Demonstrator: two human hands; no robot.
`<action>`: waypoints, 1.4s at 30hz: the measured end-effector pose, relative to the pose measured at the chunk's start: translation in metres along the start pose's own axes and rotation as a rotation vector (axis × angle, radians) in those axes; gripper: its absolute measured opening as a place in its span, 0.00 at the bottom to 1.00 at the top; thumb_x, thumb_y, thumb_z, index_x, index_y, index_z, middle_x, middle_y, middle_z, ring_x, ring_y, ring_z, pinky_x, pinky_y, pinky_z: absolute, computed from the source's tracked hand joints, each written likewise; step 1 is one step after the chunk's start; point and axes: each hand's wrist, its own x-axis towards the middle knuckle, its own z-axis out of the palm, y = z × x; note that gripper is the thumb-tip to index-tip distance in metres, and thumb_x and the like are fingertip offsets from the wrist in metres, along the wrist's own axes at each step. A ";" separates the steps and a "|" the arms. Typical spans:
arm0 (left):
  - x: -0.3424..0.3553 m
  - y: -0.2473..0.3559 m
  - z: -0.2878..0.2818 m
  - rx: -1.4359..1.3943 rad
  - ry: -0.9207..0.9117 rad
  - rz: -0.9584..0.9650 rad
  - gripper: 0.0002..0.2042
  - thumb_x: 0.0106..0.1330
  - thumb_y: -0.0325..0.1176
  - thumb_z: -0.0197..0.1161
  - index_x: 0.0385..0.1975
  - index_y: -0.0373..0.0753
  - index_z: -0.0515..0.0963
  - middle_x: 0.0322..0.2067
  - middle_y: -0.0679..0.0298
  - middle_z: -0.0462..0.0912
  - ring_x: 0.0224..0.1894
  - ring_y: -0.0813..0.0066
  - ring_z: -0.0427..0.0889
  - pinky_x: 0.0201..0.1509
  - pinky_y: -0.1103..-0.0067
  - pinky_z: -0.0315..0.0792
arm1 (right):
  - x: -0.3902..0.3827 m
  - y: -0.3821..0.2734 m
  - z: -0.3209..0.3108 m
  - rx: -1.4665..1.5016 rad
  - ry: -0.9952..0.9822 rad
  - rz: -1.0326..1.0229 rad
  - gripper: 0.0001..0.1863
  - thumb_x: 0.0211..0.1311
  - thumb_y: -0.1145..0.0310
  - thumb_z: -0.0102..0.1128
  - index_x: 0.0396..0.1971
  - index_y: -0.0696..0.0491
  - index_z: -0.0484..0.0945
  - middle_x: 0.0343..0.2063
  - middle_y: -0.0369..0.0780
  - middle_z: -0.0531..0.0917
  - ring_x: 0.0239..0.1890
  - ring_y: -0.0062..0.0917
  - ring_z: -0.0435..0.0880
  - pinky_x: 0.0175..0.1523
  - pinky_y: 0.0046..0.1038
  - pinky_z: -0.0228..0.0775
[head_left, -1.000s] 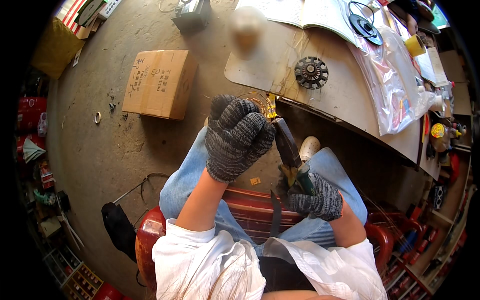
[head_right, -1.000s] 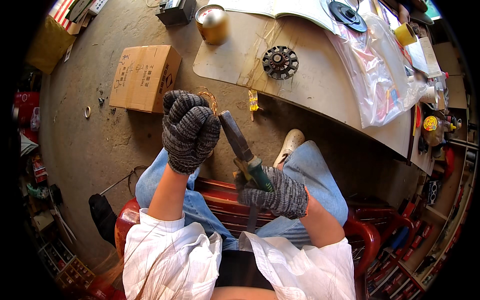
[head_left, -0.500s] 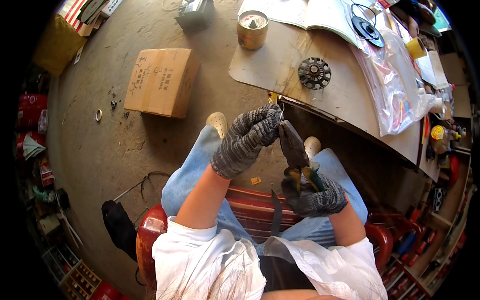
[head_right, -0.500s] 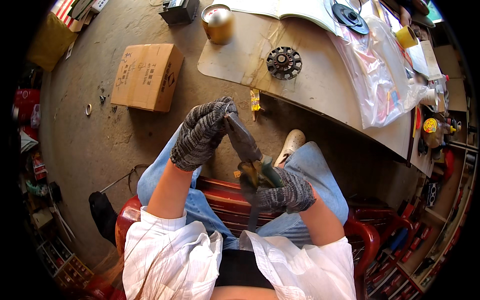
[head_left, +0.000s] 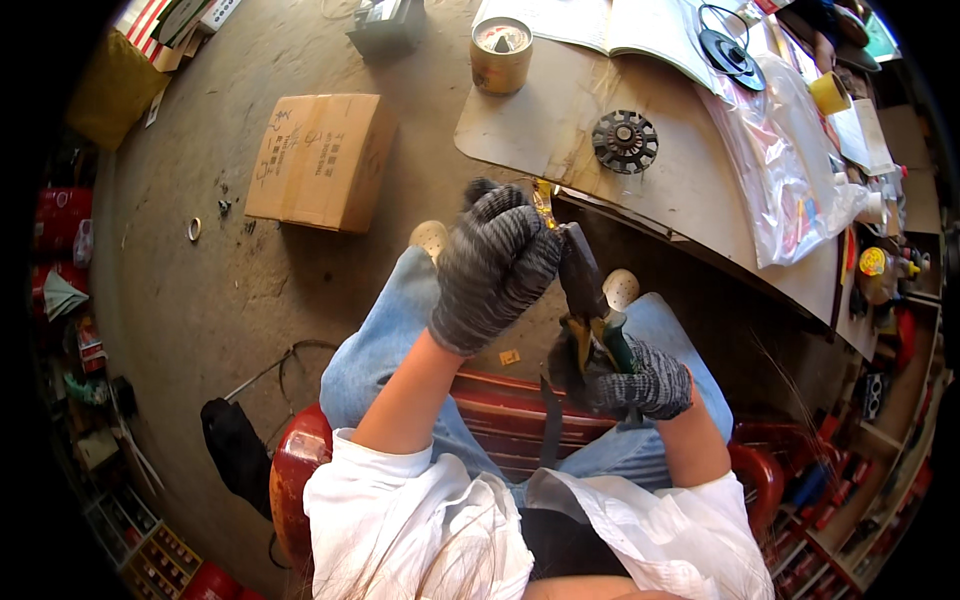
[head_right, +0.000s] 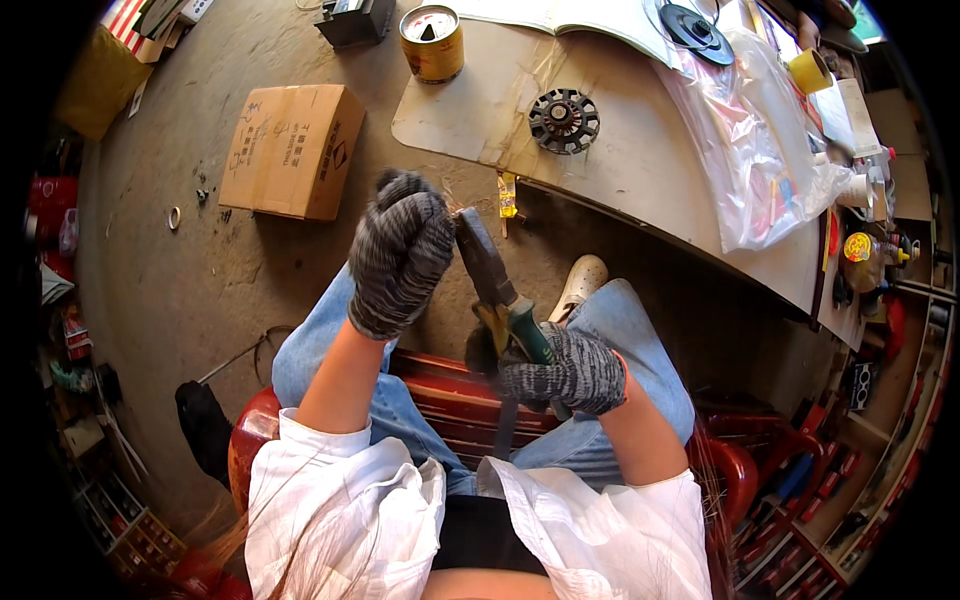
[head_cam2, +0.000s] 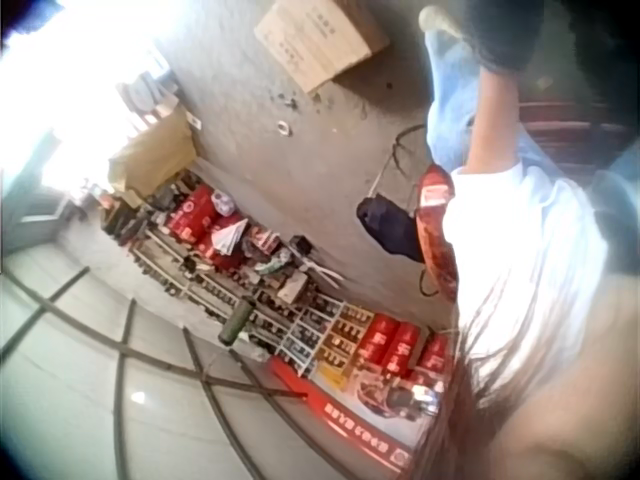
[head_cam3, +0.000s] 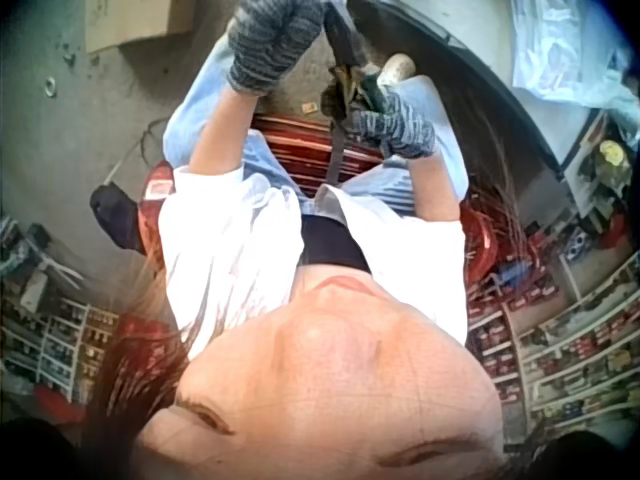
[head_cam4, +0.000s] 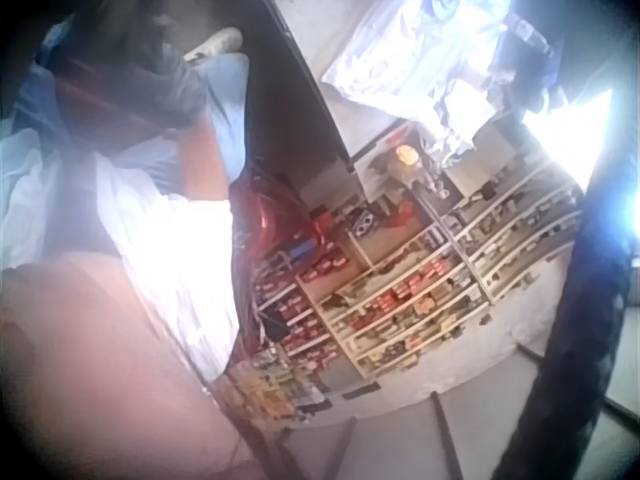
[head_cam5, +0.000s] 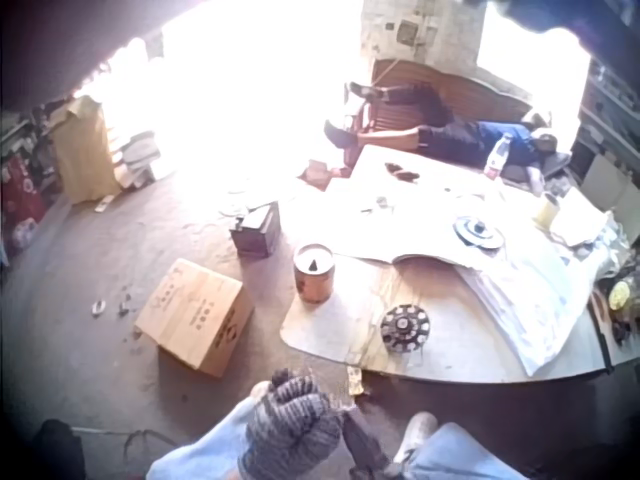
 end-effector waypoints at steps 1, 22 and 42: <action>0.004 0.004 -0.002 0.178 0.023 0.085 0.08 0.45 0.30 0.64 0.24 0.41 0.73 0.24 0.61 0.72 0.30 0.62 0.72 0.41 0.68 0.65 | 0.000 -0.003 0.001 -0.099 0.025 -0.030 0.23 0.49 0.69 0.62 0.47 0.55 0.70 0.36 0.36 0.77 0.37 0.21 0.75 0.45 0.21 0.67; -0.012 -0.004 0.003 0.807 -0.086 0.351 0.06 0.44 0.35 0.60 0.24 0.51 0.75 0.31 0.68 0.71 0.38 0.66 0.70 0.41 0.66 0.66 | -0.019 -0.035 0.010 -0.591 0.315 -0.191 0.20 0.48 0.66 0.67 0.41 0.55 0.71 0.31 0.38 0.76 0.34 0.23 0.74 0.41 0.24 0.68; -0.014 -0.009 0.002 0.779 -0.175 0.356 0.08 0.44 0.32 0.59 0.27 0.49 0.76 0.34 0.67 0.71 0.40 0.66 0.71 0.43 0.67 0.65 | -0.020 -0.046 0.017 -0.740 0.422 -0.049 0.19 0.51 0.64 0.64 0.41 0.56 0.74 0.22 0.41 0.80 0.28 0.27 0.81 0.38 0.25 0.71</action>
